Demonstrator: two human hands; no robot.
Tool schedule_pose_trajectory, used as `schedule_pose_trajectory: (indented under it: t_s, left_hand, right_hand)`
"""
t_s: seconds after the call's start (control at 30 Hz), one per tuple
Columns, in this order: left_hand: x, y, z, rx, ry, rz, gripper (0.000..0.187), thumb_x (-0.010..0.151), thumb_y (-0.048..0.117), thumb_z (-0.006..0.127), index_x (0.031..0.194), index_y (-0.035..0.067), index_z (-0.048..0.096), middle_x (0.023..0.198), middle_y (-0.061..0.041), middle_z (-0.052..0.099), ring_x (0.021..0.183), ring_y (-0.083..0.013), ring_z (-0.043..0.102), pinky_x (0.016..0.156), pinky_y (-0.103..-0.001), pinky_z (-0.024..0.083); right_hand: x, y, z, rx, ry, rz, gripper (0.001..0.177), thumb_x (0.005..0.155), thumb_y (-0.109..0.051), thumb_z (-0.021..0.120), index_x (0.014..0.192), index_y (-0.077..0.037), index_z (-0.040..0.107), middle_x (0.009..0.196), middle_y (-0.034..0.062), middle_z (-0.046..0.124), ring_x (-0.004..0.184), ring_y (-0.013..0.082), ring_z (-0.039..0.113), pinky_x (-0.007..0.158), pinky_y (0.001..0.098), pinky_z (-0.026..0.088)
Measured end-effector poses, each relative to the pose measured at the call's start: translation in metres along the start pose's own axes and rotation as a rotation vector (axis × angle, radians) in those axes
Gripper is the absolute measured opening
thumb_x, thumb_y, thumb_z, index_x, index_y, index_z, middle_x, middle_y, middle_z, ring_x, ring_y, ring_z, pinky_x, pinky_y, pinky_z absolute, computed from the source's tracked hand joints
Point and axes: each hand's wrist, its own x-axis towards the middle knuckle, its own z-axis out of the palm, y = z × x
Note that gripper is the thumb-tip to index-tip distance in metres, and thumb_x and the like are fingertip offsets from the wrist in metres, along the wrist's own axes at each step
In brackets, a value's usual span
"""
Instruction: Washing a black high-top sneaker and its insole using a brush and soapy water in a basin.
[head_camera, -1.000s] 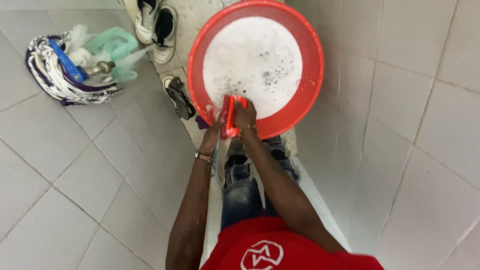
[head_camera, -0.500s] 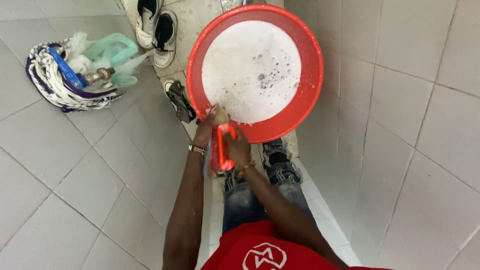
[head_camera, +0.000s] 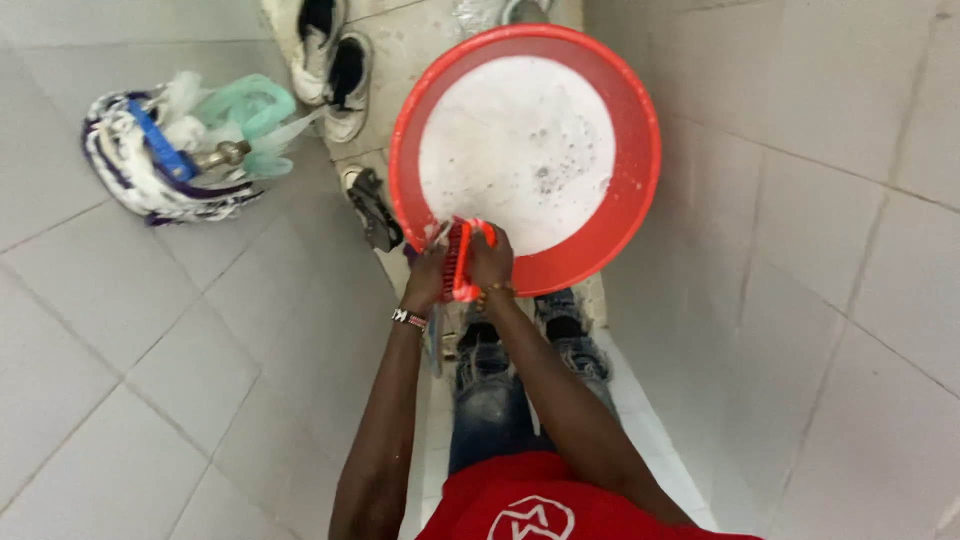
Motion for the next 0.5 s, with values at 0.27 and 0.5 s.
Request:
schedule_pose_trajectory:
  t_s: [0.27,0.5]
  left_hand:
    - [-0.036,-0.029,0.038,-0.387,-0.156,-0.719,0.051,0.117,0.039,0.035,0.148,0.004,0.057,0.143,-0.013,0.064,0.129,-0.0216,0.061,0.107,-0.038,0.049]
    - [-0.006,0.034,-0.028,-0.905,-0.057,-0.738,0.055,0.114,0.038,0.035,0.156,0.003,0.043,0.14,-0.008,0.06,0.119,-0.0157,0.057,0.104,-0.034,0.047]
  right_hand:
    - [0.039,0.01,0.005,0.134,-0.113,-0.048,0.034,0.103,-0.026,0.064,0.128,-0.003,0.063,0.106,0.0139,0.071,0.087,0.0216,0.067,0.072,0.0357,0.059]
    - [-0.024,-0.043,-0.003,-0.176,-0.177,-0.167,0.038,0.102,-0.027,0.06,0.132,-0.004,0.065,0.115,0.0126,0.07,0.094,0.0251,0.069,0.078,0.0367,0.059]
